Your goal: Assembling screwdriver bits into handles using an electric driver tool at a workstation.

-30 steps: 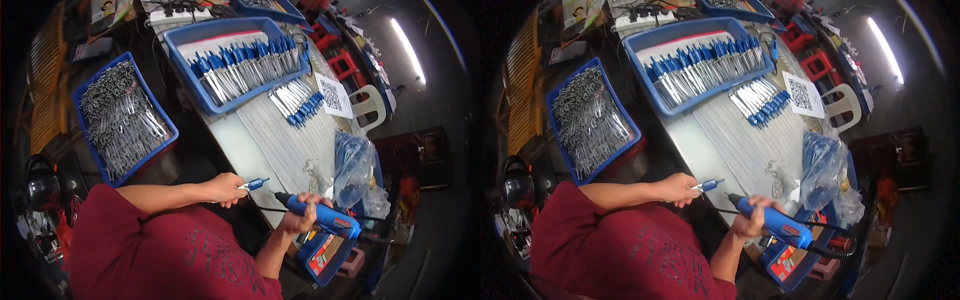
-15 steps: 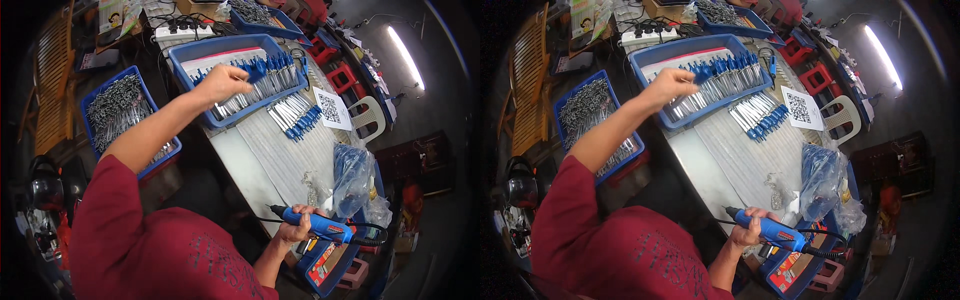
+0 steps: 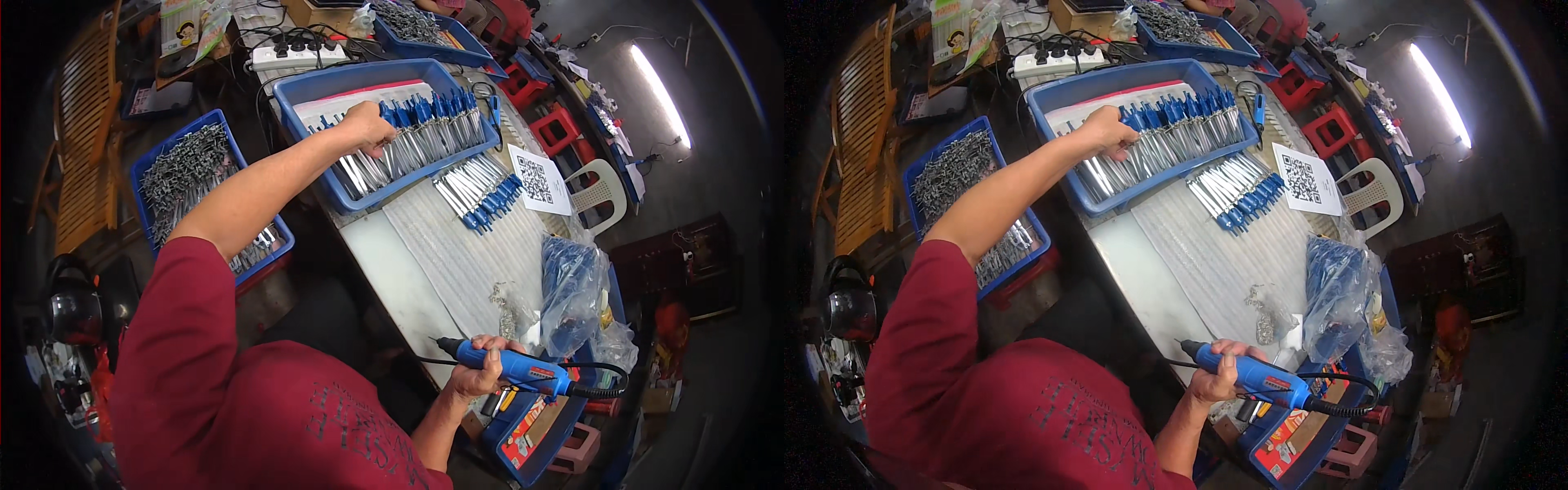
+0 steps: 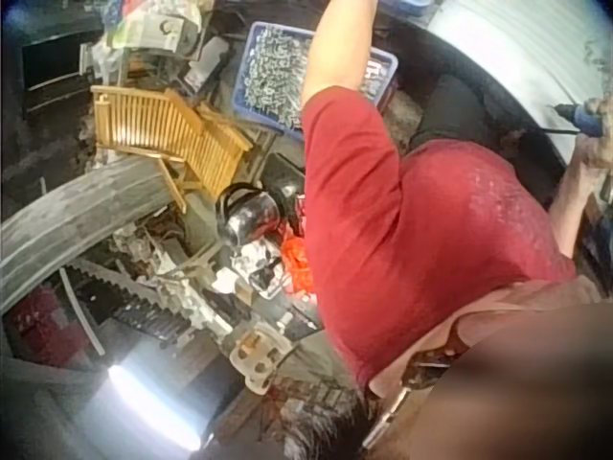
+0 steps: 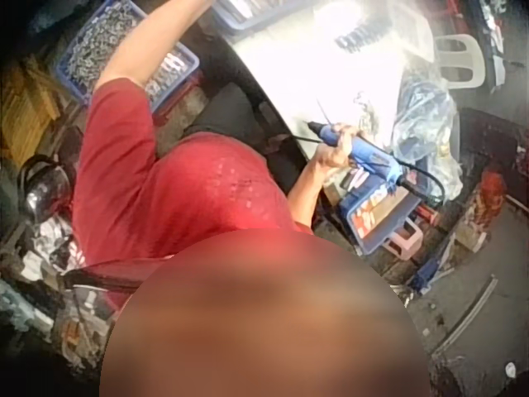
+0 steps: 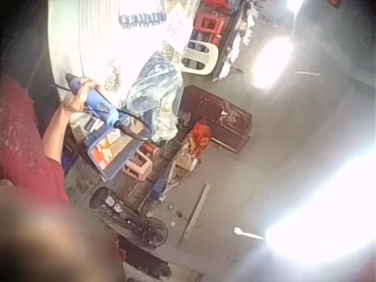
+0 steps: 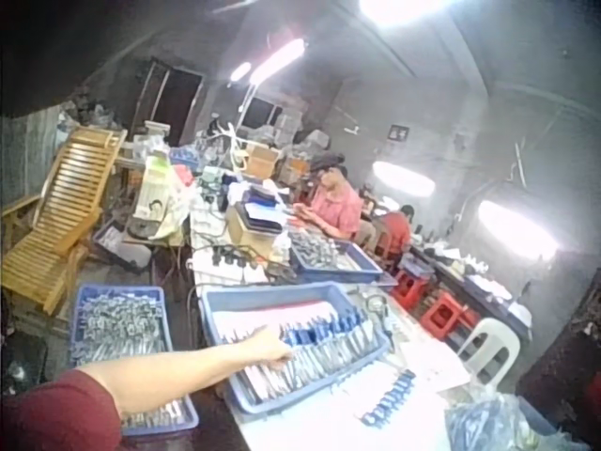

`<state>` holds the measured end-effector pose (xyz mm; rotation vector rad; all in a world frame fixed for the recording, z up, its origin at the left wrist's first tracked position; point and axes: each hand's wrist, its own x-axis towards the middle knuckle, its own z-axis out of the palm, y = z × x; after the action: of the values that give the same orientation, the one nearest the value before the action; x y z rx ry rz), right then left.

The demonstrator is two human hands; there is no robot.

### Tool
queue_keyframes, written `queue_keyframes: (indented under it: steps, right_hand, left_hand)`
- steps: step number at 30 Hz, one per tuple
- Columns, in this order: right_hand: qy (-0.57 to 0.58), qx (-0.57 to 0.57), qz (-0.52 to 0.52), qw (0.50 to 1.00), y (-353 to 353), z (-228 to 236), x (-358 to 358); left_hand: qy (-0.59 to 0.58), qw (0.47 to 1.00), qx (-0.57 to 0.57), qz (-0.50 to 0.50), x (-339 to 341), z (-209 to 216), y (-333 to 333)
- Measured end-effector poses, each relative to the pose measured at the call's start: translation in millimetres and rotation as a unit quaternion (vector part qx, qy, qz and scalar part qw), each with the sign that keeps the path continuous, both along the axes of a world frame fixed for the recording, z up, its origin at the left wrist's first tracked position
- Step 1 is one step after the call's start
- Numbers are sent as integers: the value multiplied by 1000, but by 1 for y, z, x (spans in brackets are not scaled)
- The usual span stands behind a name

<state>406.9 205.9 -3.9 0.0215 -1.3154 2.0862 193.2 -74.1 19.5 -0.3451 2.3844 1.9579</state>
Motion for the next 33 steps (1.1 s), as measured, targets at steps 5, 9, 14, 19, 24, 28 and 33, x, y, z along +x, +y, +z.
queue_keyframes:
  steps: [5, 9, 14, 19, 24, 28, 33]
  right_hand:
    - [-6, 3, 1, 1000, 1, -1, 0]
    - [-14, 4, -2, 1000, 0, -1, -1]
    - [-15, 7, -2, 1000, -2, 0, -2]
    - [-21, -6, 3, 1000, -1, 0, -2]
    - [-18, 4, -6, 1000, -2, 3, -1]
    - [-14, 23, 0, 1000, 2, 1, -1]
    - [-9, -1, 13, 1000, 2, -4, -3]
  left_hand:
    - [-12, 998, -64, -8, -5, 0, -13]
    - [7, 983, -183, 1, 2, 15, -21]
    - [171, 855, -488, 42, -1, 4, -34]
    - [258, 796, -548, 17, 4, -1, -31]
    - [273, 783, -558, -39, 4, -4, -19]
    - [367, 819, -425, -118, 20, 14, 23]
    - [372, 830, -336, -245, 18, 5, 86]
